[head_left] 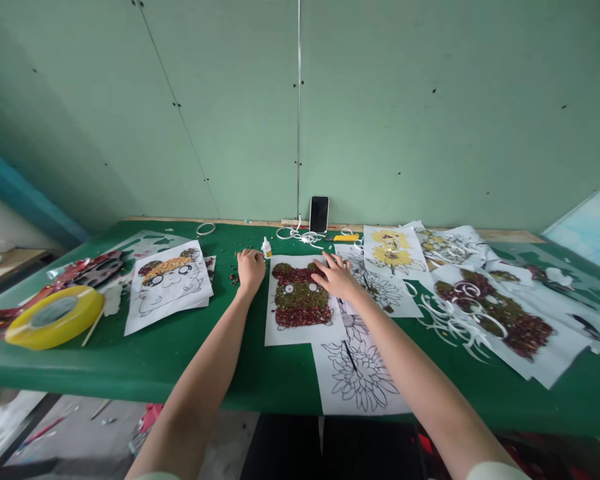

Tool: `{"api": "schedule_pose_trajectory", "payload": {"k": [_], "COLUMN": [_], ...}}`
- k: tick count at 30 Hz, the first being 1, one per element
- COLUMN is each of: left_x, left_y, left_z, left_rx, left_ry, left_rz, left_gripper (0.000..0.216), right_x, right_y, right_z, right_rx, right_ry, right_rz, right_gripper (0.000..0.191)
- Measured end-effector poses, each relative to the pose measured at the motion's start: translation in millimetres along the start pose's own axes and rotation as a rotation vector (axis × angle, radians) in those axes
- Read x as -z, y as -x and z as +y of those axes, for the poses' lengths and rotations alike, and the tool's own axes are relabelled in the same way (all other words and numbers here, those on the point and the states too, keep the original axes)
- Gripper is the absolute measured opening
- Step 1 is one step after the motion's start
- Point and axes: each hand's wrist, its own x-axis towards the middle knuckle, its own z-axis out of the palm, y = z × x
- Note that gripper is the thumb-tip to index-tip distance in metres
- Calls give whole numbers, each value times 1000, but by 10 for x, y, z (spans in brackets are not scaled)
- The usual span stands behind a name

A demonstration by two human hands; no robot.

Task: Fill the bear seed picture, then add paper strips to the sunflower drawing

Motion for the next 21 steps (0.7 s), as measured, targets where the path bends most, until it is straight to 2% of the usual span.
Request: {"api": "schedule_pose_trajectory", "payload": {"k": [6, 13, 21], "left_x": [0, -7, -5], "left_y": [-2, -1, -7], "left_z": [-2, -14, -23], "left_rx": [5, 16, 5], "left_ry": [-1, 20, 33], "left_rz": [-3, -6, -13], "left_gripper": [34, 33, 32], "right_x": [25, 44, 23], "right_y": [36, 17, 26], "right_z": [12, -27, 35], "right_rx": [72, 13, 28], "right_ry": [2, 8, 16], "right_rz": [9, -12, 29], "right_gripper": [75, 77, 74]}}
